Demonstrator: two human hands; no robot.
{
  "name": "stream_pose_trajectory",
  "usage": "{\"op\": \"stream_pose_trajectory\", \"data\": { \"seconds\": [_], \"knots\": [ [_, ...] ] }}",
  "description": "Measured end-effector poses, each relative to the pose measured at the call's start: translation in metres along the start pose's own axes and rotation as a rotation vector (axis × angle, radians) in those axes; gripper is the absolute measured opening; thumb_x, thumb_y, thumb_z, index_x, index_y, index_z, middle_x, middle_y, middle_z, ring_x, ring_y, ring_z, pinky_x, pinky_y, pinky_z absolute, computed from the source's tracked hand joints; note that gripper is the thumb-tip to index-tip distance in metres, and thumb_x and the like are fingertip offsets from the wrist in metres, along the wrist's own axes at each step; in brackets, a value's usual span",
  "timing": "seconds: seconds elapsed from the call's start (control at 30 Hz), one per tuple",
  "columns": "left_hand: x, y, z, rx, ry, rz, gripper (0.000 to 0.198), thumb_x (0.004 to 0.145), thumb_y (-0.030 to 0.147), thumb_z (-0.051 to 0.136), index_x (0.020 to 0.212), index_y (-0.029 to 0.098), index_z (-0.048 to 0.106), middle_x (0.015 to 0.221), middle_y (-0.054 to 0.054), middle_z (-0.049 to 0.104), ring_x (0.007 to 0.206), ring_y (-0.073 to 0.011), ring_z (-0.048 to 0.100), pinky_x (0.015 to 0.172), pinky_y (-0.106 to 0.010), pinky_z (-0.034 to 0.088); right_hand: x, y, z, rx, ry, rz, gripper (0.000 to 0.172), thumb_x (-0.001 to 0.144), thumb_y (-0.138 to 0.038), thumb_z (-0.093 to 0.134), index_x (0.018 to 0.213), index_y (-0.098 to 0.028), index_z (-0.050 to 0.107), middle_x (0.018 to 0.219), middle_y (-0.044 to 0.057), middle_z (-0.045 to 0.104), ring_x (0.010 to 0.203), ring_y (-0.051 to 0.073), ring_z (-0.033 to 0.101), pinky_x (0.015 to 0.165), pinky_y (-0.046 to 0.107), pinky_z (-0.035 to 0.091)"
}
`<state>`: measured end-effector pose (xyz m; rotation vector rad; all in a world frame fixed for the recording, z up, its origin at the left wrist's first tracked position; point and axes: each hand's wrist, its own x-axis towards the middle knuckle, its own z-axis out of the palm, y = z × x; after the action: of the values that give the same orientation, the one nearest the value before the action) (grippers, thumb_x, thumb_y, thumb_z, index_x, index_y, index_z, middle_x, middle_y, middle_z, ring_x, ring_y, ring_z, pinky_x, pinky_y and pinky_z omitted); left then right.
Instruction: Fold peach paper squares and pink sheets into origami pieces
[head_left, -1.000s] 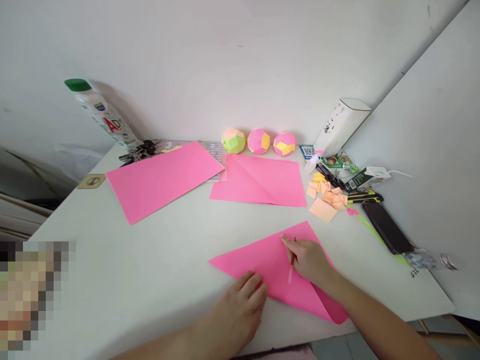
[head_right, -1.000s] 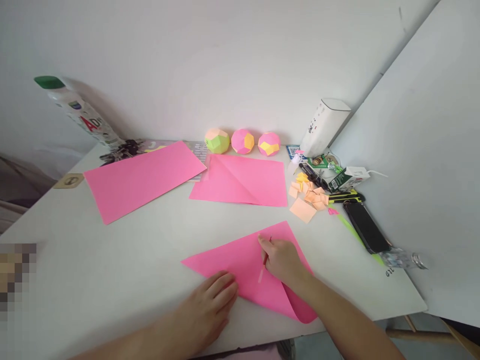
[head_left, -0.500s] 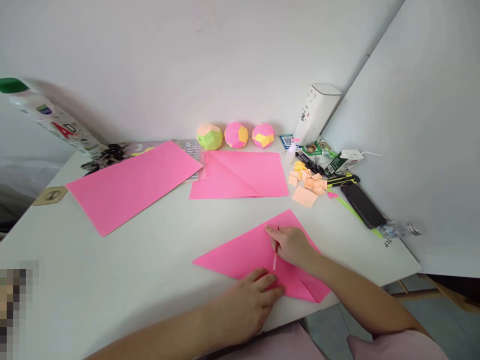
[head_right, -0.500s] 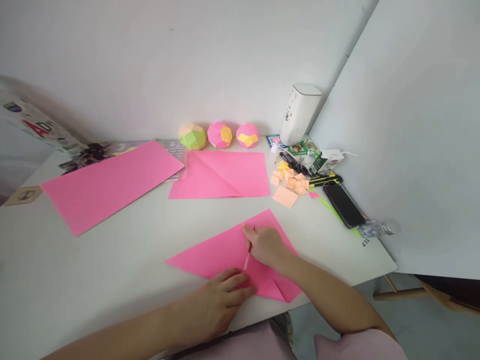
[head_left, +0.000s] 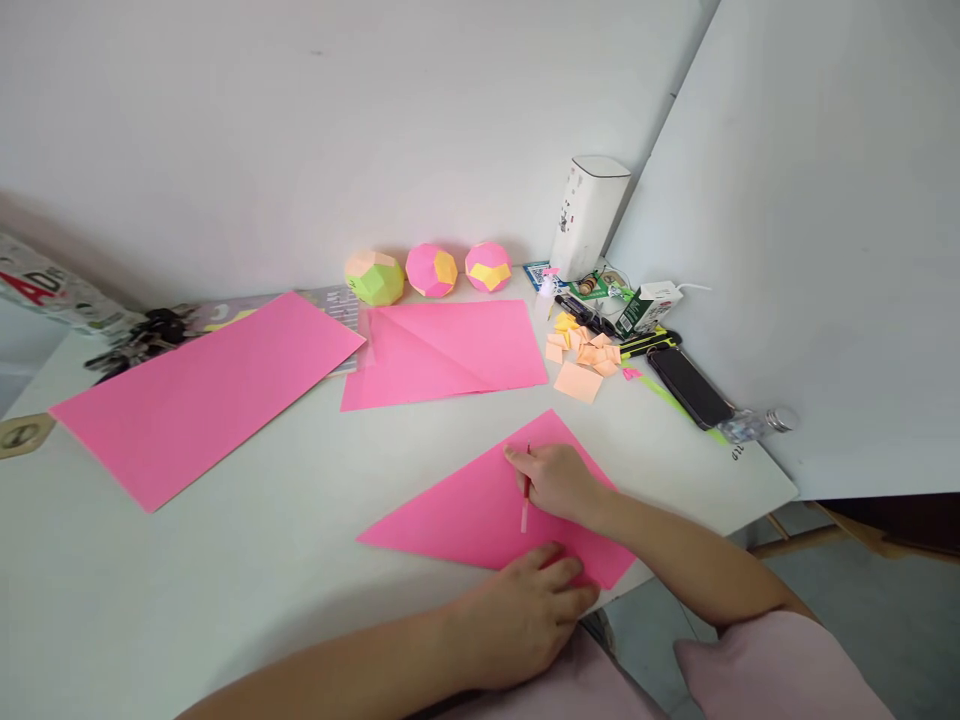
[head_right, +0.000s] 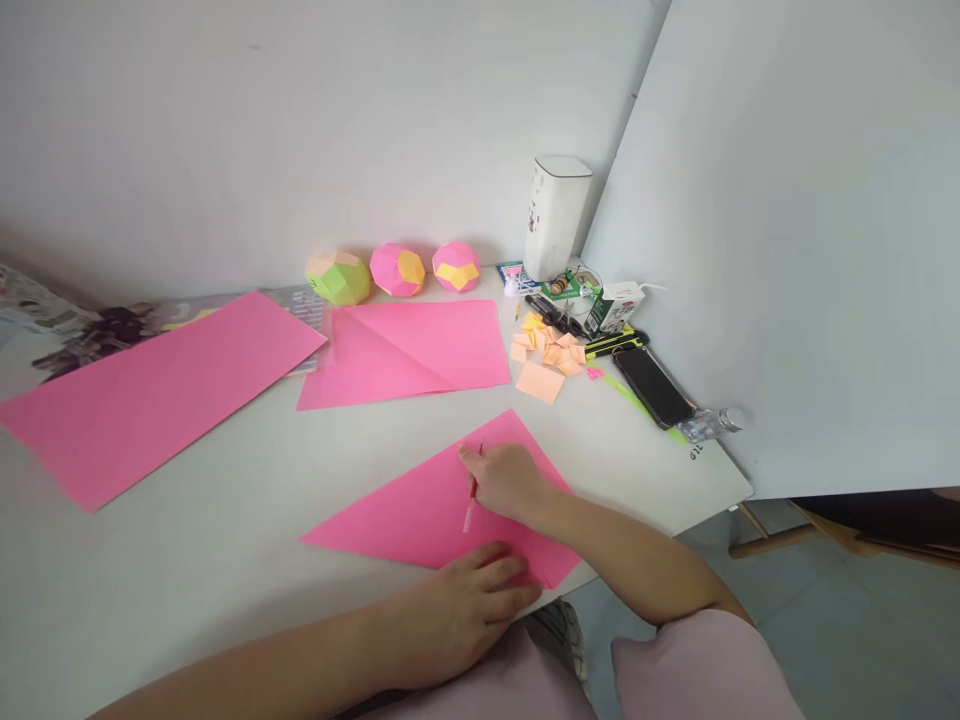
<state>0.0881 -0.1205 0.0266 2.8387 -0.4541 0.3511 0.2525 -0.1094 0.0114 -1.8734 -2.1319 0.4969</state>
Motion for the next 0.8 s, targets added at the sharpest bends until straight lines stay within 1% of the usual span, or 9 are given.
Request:
{"op": "stream_pose_trajectory", "data": {
  "seconds": [0.1,0.27,0.4,0.47,0.53,0.57,0.63,0.7,0.8],
  "knots": [
    [0.006,0.002,0.004,0.013,-0.019,0.035,0.026,0.095,0.019,0.043,0.097,0.013,0.068,0.132,-0.006,0.053,0.11,-0.0213,0.05,0.103,-0.039,0.033,0.0,0.001,0.001,-0.01,0.004,-0.011,0.024,0.083,-0.01,0.051,0.101,-0.018,0.064,0.062,-0.003,0.066,0.056,0.012,0.057,0.051,0.023,0.031],
    [0.013,0.004,0.014,0.064,-0.018,0.069,0.033,0.097,0.018,0.034,0.115,0.011,0.061,0.138,-0.007,0.049,0.124,-0.0229,0.044,0.109,-0.038,0.029,-0.001,0.002,0.003,-0.018,0.008,-0.01,0.028,0.079,-0.006,0.053,0.101,-0.018,0.065,0.062,-0.003,0.067,0.056,0.013,0.058,0.052,0.023,0.031],
    [0.003,0.007,0.01,0.07,-0.018,0.032,0.036,0.097,0.021,0.035,0.129,0.01,0.049,0.142,-0.011,0.044,0.13,-0.0232,0.04,0.111,-0.038,0.028,-0.001,0.003,0.003,-0.013,0.016,-0.018,0.024,0.084,-0.008,0.05,0.099,-0.019,0.066,0.062,-0.002,0.066,0.054,0.012,0.057,0.053,0.023,0.035],
    [-0.011,0.01,0.002,0.065,-0.044,-0.054,0.039,0.096,0.022,0.039,0.132,0.008,0.045,0.142,-0.015,0.042,0.132,-0.0244,0.039,0.11,-0.039,0.03,0.0,0.003,0.002,-0.008,0.019,-0.029,0.025,0.086,-0.008,0.048,0.099,-0.019,0.066,0.061,-0.002,0.067,0.055,0.012,0.058,0.055,0.022,0.037],
    [-0.029,0.013,-0.007,0.029,-0.105,-0.176,0.047,0.095,0.032,0.044,0.135,0.007,0.041,0.144,-0.016,0.04,0.135,-0.0262,0.033,0.11,-0.039,0.032,0.0,0.004,0.001,-0.006,0.023,-0.043,0.028,0.086,-0.007,0.047,0.099,-0.02,0.067,0.062,-0.002,0.068,0.057,0.012,0.06,0.057,0.023,0.04],
    [-0.04,0.015,-0.012,0.005,-0.14,-0.243,0.054,0.093,0.041,0.046,0.136,0.007,0.04,0.146,-0.015,0.037,0.136,-0.0285,0.03,0.11,-0.042,0.033,0.0,0.005,0.001,-0.006,0.025,-0.051,0.029,0.084,-0.006,0.048,0.1,-0.02,0.067,0.063,-0.002,0.068,0.057,0.013,0.061,0.057,0.023,0.04],
    [-0.063,0.017,-0.019,0.011,-0.176,-0.417,0.06,0.087,0.046,0.053,0.135,0.012,0.042,0.147,-0.011,0.036,0.138,-0.0348,0.024,0.108,-0.052,0.032,0.0,0.006,0.001,-0.01,0.031,-0.065,0.035,0.078,-0.003,0.05,0.105,-0.019,0.066,0.065,-0.002,0.069,0.058,0.014,0.061,0.056,0.023,0.04],
    [-0.086,0.018,-0.024,0.076,-0.141,-0.625,0.052,0.084,0.039,0.058,0.13,0.016,0.048,0.145,-0.012,0.04,0.137,-0.0378,0.025,0.103,-0.059,0.035,0.0,0.008,0.001,-0.014,0.04,-0.074,0.041,0.074,0.0,0.05,0.108,-0.018,0.065,0.064,-0.002,0.069,0.057,0.014,0.061,0.055,0.024,0.04],
    [-0.113,0.015,-0.03,0.175,0.031,-0.847,0.031,0.09,0.028,0.048,0.114,0.012,0.058,0.131,-0.015,0.051,0.128,-0.0304,0.042,0.095,-0.045,0.048,0.001,0.01,0.002,-0.019,0.055,-0.081,0.044,0.072,0.002,0.047,0.106,-0.019,0.066,0.061,-0.003,0.068,0.055,0.014,0.06,0.054,0.023,0.041]
  ]
}}
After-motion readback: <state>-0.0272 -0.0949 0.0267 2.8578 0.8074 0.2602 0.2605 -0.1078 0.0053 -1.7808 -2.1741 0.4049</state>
